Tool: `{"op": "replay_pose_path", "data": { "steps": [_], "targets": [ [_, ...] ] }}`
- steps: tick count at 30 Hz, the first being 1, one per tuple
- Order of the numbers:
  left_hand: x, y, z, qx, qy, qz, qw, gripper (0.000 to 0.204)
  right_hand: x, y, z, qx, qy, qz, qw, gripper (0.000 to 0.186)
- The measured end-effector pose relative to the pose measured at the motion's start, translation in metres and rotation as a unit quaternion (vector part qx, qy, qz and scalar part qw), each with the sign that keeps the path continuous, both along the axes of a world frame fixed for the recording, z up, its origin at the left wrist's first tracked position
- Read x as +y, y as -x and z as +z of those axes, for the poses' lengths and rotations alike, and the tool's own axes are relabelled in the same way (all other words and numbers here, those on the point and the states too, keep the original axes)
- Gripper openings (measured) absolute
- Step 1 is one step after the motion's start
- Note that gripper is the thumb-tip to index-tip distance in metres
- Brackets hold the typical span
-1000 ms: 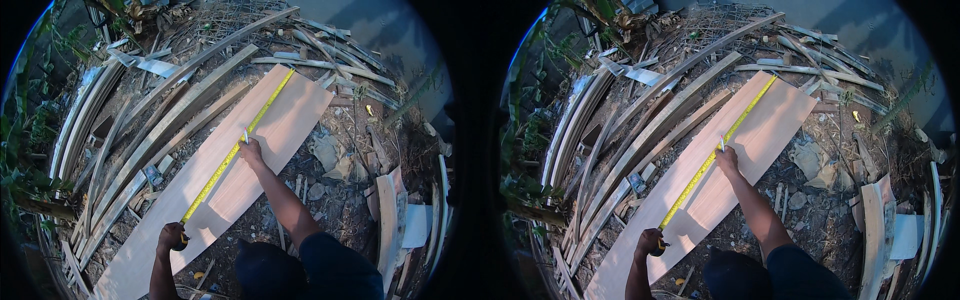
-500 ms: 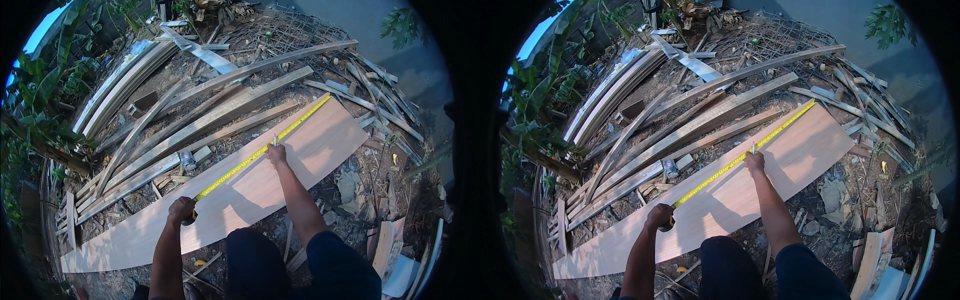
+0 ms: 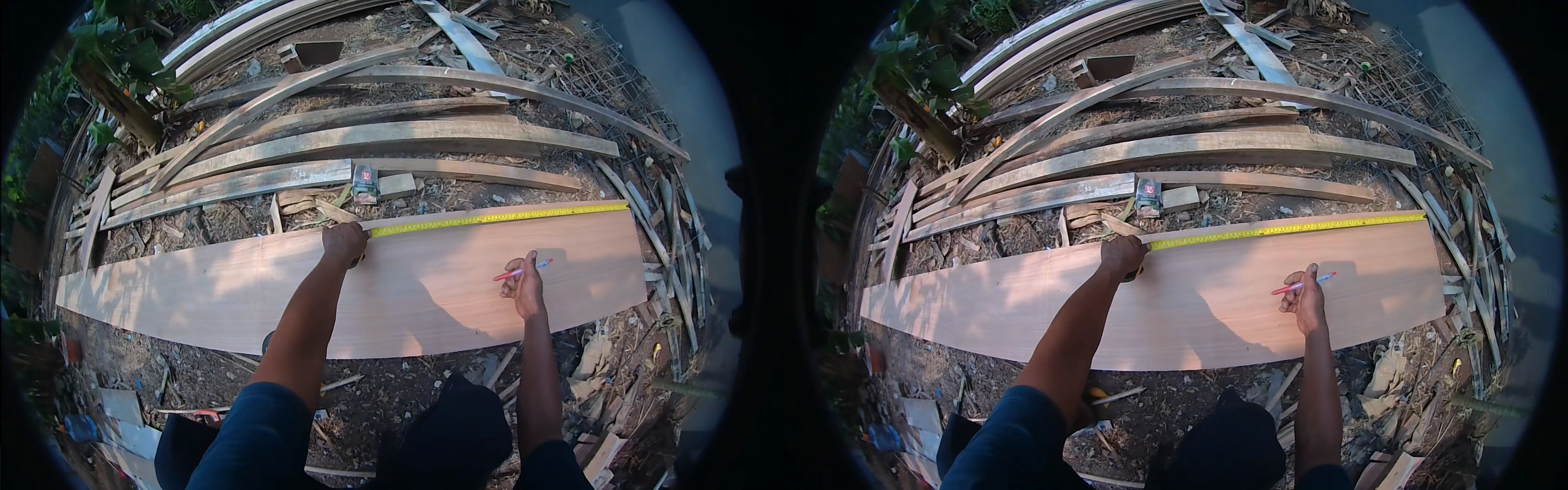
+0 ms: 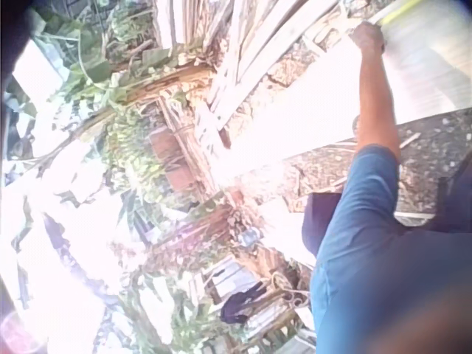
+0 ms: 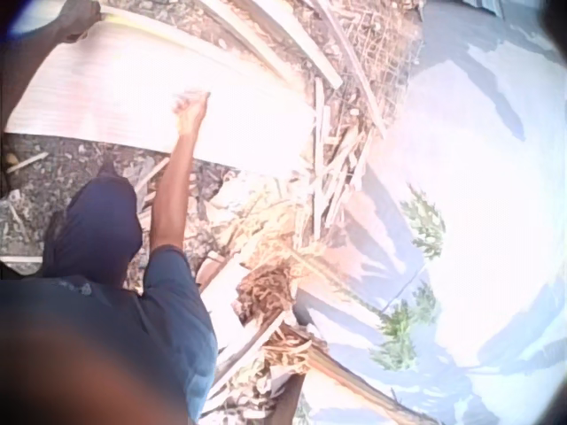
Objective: The person hammers nails into a long wooden plank, measures and marks it with a tape measure and marker, then uses a hand saw to cut the plank along the marked line. The cut piece is separated from the main plank.
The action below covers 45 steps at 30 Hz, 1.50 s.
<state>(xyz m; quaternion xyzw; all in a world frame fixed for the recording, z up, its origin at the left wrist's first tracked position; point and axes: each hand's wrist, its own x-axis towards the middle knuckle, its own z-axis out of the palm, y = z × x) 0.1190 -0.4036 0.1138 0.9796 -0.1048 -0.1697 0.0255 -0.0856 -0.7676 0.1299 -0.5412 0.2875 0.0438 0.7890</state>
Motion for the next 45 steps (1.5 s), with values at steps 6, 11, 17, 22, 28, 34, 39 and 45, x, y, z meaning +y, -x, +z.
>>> {"op": "replay_pose_path", "data": {
  "steps": [6,11,17,22,28,34,39,45],
  "targets": [
    [-0.017,-0.029,-0.030,-0.021,-0.057,-0.027,0.998,0.028,0.049,-0.069,-0.006,-0.081,0.085,0.071,0.990,0.030],
    [-0.022,-0.044,-0.033,0.024,-0.077,-0.029,0.996,0.026,0.083,-0.140,-0.026,-0.128,0.169,0.118,0.970,0.014],
    [-0.022,-0.051,-0.029,0.063,-0.056,-0.010,0.996,0.033,0.102,-0.194,-0.045,-0.157,0.251,0.167,0.940,0.013],
    [-0.022,-0.051,-0.029,0.072,-0.051,-0.008,0.996,0.034,0.106,-0.209,-0.056,-0.098,0.421,0.233,0.871,0.008],
    [-0.022,-0.051,-0.029,0.078,-0.049,-0.005,0.996,0.032,0.105,-0.211,-0.072,-0.141,0.400,0.246,0.872,0.011],
    [-0.021,-0.053,-0.026,0.090,-0.039,-0.006,0.995,0.035,0.106,-0.209,-0.082,-0.144,0.375,0.218,0.890,0.013],
    [-0.020,-0.056,-0.024,0.098,-0.034,0.001,0.995,0.035,0.104,-0.210,-0.084,-0.157,0.376,0.233,0.883,0.013],
    [-0.019,-0.056,-0.026,0.095,-0.038,-0.011,0.995,0.034,0.102,-0.212,-0.089,-0.184,0.392,0.243,0.868,0.015]
  ]
}}
